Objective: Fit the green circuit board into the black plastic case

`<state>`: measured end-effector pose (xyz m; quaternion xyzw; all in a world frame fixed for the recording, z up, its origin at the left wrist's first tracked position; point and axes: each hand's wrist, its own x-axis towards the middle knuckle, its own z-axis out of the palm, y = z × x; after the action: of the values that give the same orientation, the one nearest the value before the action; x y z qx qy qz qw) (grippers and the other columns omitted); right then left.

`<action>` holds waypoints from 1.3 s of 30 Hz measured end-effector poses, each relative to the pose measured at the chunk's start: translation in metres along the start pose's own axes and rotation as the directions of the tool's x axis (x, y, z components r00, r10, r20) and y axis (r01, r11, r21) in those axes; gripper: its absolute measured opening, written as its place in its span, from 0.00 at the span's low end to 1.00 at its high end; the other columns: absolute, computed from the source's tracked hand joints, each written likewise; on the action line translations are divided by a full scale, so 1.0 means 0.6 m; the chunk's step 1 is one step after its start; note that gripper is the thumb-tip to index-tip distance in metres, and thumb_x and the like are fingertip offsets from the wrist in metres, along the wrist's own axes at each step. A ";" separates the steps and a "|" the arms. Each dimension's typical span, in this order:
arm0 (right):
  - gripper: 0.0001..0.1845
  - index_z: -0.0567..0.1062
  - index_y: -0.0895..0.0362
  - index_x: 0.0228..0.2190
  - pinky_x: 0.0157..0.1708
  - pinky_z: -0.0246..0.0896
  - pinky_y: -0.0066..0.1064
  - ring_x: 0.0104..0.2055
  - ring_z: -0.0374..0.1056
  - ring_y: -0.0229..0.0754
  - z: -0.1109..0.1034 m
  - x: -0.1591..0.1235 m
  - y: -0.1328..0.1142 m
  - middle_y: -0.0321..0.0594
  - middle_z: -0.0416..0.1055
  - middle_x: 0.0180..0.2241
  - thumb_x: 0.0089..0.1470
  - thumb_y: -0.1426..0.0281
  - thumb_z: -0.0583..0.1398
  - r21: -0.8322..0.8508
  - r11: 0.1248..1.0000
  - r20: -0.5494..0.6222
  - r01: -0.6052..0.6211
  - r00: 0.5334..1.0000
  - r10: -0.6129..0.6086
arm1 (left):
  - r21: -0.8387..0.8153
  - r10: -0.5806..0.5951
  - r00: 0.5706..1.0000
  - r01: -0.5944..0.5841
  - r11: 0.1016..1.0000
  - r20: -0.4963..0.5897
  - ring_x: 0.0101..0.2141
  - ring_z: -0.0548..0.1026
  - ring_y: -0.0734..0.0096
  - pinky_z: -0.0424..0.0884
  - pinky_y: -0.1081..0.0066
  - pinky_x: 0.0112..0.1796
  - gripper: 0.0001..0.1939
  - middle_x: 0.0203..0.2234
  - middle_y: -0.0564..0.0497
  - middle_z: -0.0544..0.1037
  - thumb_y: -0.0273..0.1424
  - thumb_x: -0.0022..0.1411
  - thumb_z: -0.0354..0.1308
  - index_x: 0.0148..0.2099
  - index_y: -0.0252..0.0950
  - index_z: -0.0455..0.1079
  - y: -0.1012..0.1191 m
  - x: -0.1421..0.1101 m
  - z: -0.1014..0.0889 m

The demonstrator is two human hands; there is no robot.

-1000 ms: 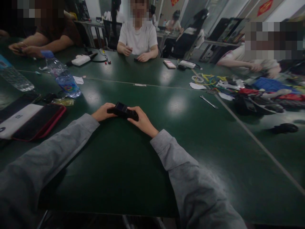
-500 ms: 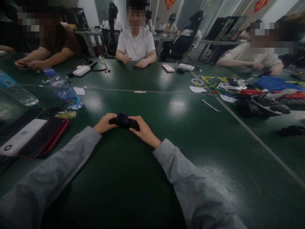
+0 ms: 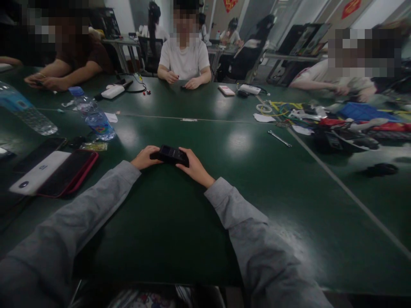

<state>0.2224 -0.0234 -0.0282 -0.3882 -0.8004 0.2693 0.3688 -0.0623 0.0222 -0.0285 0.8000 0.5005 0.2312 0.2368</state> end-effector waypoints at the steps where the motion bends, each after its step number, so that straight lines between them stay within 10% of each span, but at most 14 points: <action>1: 0.36 0.62 0.48 0.65 0.66 0.61 0.63 0.65 0.67 0.58 0.001 -0.001 0.001 0.50 0.67 0.62 0.60 0.63 0.67 -0.002 1.000 -0.002 0.003 1.000 -0.003 | -0.002 -0.003 1.000 0.003 1.000 0.001 0.59 0.74 0.50 0.70 0.47 0.61 0.22 0.52 0.45 0.80 0.43 0.55 0.73 0.50 0.42 0.78 0.001 0.000 -0.001; 39: 0.32 0.66 0.48 0.63 0.63 0.65 0.59 0.61 0.69 0.55 -0.005 0.001 -0.008 0.48 0.69 0.59 0.60 0.67 0.67 -0.004 1.000 -0.039 0.015 0.999 -0.015 | -0.012 -0.019 1.000 0.019 1.000 0.012 0.59 0.73 0.48 0.70 0.46 0.60 0.24 0.54 0.43 0.79 0.43 0.55 0.73 0.51 0.39 0.78 0.005 -0.001 -0.002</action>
<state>0.2224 -0.0250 -0.0230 -0.3879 -0.7965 0.2575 0.3857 -0.0612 0.0207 -0.0255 0.7953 0.5050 0.2271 0.2468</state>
